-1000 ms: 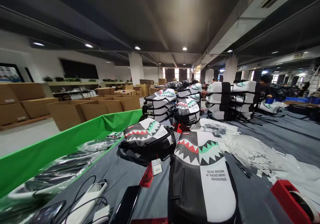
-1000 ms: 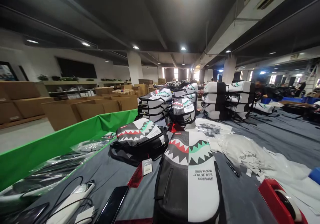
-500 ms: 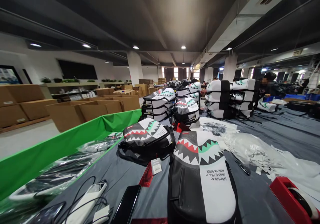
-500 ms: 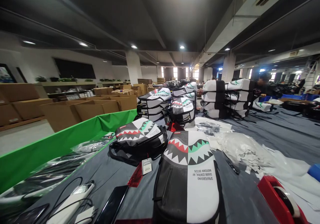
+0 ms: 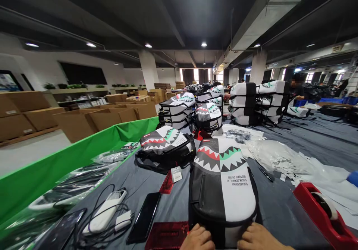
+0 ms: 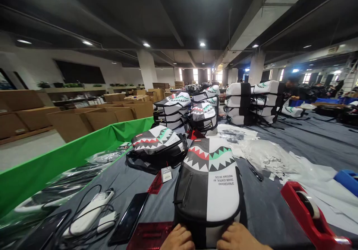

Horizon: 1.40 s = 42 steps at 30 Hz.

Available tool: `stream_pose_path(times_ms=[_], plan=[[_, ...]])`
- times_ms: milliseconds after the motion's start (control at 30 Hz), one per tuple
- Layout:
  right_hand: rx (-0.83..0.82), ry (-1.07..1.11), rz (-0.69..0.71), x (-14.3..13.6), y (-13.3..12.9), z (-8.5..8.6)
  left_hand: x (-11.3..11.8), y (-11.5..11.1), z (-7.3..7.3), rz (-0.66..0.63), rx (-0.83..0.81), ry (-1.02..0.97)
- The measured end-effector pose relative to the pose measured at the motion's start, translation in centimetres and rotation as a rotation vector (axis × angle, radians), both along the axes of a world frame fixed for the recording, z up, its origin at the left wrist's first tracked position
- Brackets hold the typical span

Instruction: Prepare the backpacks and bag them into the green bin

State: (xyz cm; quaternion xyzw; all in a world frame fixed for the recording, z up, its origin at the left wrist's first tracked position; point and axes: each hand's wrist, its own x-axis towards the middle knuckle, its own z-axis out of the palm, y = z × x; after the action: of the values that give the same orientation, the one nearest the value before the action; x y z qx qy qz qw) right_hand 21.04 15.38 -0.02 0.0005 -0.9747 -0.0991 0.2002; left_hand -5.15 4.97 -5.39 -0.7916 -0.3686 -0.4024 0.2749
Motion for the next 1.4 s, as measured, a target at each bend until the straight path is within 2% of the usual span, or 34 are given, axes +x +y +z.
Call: stream_pose_path(times_ms=[33,100,167,233,300,367,400,467,567,733,833,1000,1100,1167,1233,1300,1400], plan=[[-0.064,-0.048,-0.004,-0.1,0.1,1.8,-0.2,-0.1,1.6,-0.002,-0.094,0.023],[-0.216,-0.145,-0.022,-0.3,0.5,6.6,-0.9,-0.5,6.5,0.02,-0.373,0.067],[-0.337,-0.165,-0.014,-0.6,1.3,12.4,-1.6,-0.4,12.9,-0.009,-0.6,0.078],[-0.406,-0.12,-0.039,-1.2,2.5,18.0,-2.4,0.5,19.4,-0.024,-0.686,0.086],[-0.473,-0.067,-0.112,-2.0,3.7,22.3,-3.0,1.9,24.9,0.054,-0.721,0.097],[-0.491,-0.028,-0.192,-2.9,4.5,24.9,-3.1,3.2,28.8,0.103,-0.745,0.101],[-0.468,-0.001,-0.238,-3.3,4.7,25.7,-3.0,3.7,30.1,0.119,-0.755,0.107],[-0.374,0.072,-0.332,-3.9,4.9,26.3,-2.5,4.4,31.6,0.147,-0.75,0.131],[-0.25,0.178,-0.423,-4.1,4.7,26.0,-1.7,4.8,31.8,0.223,-0.673,0.155],[-0.271,0.069,-0.27,-2.8,4.3,25.7,-1.3,4.7,30.2,0.324,-0.468,0.158],[-0.241,0.108,-0.262,-2.4,4.5,24.7,-0.9,4.4,29.3,0.359,-0.364,0.242],[-0.1,0.394,-0.31,-3.1,4.7,21.1,-0.2,3.3,29.3,0.322,-0.469,0.325],[-0.085,0.384,-0.313,-3.3,4.1,19.8,-0.7,2.7,29.3,0.25,-0.516,0.352],[-0.109,0.272,-0.299,-3.1,3.3,19.8,-1.4,2.6,28.7,0.199,-0.512,0.313],[-0.157,0.125,-0.265,-2.7,2.6,20.5,-1.9,2.7,27.5,0.192,-0.442,0.225],[-0.2,-0.009,-0.23,-2.1,2.1,21.4,-2.1,2.9,26.0,0.211,-0.278,0.176],[-0.204,-0.135,-0.18,-1.4,1.8,22.4,-1.7,3.0,24.1,0.235,-0.034,0.214]])
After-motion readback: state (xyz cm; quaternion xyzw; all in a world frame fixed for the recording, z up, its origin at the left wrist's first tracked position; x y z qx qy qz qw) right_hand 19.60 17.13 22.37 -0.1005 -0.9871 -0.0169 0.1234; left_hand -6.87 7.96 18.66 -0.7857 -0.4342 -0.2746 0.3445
